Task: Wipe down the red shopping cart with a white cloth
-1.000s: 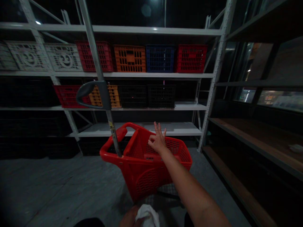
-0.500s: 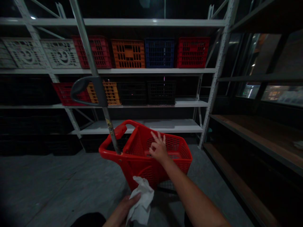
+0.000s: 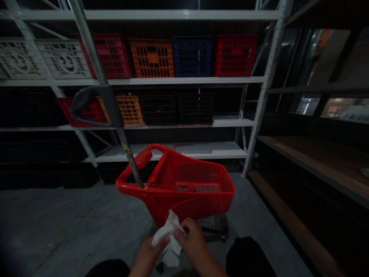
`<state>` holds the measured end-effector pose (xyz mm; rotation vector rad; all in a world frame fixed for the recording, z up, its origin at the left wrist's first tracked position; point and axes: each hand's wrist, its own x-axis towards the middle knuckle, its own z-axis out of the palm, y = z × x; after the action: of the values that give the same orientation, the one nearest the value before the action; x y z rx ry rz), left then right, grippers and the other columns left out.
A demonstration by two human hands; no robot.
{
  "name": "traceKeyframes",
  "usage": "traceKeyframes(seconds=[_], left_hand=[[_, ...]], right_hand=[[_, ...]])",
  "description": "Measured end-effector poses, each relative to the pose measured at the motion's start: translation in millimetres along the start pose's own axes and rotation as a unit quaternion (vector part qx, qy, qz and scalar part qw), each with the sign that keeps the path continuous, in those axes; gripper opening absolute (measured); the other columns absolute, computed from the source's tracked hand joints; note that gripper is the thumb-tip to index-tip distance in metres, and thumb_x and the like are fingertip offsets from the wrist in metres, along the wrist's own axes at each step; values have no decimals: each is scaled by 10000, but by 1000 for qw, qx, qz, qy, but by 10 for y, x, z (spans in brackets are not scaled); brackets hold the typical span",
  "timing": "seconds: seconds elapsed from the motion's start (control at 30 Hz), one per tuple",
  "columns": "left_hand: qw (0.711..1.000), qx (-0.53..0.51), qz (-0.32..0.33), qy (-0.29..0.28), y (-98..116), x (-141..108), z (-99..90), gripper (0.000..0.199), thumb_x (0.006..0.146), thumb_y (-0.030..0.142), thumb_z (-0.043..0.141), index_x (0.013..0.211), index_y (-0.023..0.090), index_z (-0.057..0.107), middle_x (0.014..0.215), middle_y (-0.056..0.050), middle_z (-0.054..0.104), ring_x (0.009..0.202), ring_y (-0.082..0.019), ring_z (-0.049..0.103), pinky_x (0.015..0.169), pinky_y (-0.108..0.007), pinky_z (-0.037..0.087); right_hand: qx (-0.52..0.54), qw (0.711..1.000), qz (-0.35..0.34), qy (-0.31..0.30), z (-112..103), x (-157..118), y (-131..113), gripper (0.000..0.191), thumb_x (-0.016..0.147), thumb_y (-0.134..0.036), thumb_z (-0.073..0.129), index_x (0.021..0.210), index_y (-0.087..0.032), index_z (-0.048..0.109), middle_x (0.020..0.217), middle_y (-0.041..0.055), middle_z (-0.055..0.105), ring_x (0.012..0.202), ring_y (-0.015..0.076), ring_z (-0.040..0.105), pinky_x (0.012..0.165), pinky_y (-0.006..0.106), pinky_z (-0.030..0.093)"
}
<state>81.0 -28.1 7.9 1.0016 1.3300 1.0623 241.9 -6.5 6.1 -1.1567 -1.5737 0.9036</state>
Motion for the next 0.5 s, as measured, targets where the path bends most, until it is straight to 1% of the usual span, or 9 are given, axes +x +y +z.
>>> traceKeyframes(seconds=[0.07, 0.13, 0.23, 0.3, 0.33, 0.37, 0.4, 0.47, 0.5], left_hand=[[994, 87, 70, -2, -63, 55, -55, 513, 469, 453, 754, 851, 132, 633, 787, -93, 686, 759, -250, 627, 727, -334, 488], [986, 116, 121, -24, -57, 78, -134, 599, 481, 440, 750, 984, 157, 590, 982, -125, 659, 920, -272, 605, 817, -355, 475], [973, 107, 193, -72, 71, 46, -262, 878, 475, 407, 769, 1251, 207, 411, 1318, -150, 452, 1191, -289, 443, 953, -379, 404], [955, 116, 239, -135, 194, -2, -316, 989, 477, 363, 784, 1335, 246, 306, 1403, -122, 346, 1261, -277, 357, 1013, -376, 344], [946, 122, 250, -168, 255, -23, -328, 959, 505, 351, 775, 1339, 259, 310, 1399, -108, 357, 1258, -268, 363, 1020, -370, 334], [941, 127, 249, -190, 310, -40, -332, 853, 547, 349, 752, 1308, 264, 375, 1362, -97, 414, 1226, -260, 405, 1010, -362, 345], [942, 128, 238, -197, 356, -48, -331, 688, 597, 357, 716, 1235, 255, 478, 1285, -93, 502, 1159, -252, 473, 978, -352, 377], [958, 118, 204, -164, 423, -44, -329, 375, 644, 376, 667, 980, 212, 652, 1020, -84, 655, 953, -231, 587, 859, -325, 451], [968, 107, 184, -134, 444, -34, -333, 290, 637, 383, 667, 855, 192, 681, 882, -71, 681, 847, -215, 607, 793, -308, 471]], right_hand=[[-35, 999, 4, 17, -43, 83, -46, 149, 675, -203, 592, 563, -167, 500, 622, -17, 506, 628, 127, 484, 581, 215, 356], [-56, 998, 6, -10, -113, 146, -128, 90, 665, -167, 589, 589, -164, 540, 625, -16, 538, 626, 126, 498, 584, 212, 357], [-93, 987, -54, -118, -185, 171, -291, 40, 672, -168, 621, 634, -169, 610, 700, -4, 602, 680, 124, 538, 629, 207, 367], [-94, 970, -109, -195, -179, 173, -384, 53, 697, -187, 627, 646, -177, 640, 749, 2, 620, 719, 118, 555, 652, 198, 370], [-90, 965, -122, -215, -162, 182, -417, 59, 704, -189, 624, 652, -180, 648, 749, 2, 622, 718, 114, 559, 648, 194, 371], [-90, 963, -127, -219, -142, 201, -441, 57, 702, -182, 625, 652, -180, 652, 733, 1, 620, 702, 112, 558, 637, 192, 370], [-92, 966, -127, -207, -122, 227, -457, 50, 689, -166, 628, 646, -178, 651, 715, 0, 618, 685, 111, 554, 627, 193, 369], [-91, 977, -115, -155, -99, 296, -477, 55, 647, -122, 633, 617, -169, 635, 687, -1, 609, 657, 114, 542, 615, 201, 366], [-77, 982, -106, -133, -97, 331, -487, 66, 628, -109, 636, 596, -164, 619, 677, -1, 605, 651, 116, 537, 614, 205, 367]])
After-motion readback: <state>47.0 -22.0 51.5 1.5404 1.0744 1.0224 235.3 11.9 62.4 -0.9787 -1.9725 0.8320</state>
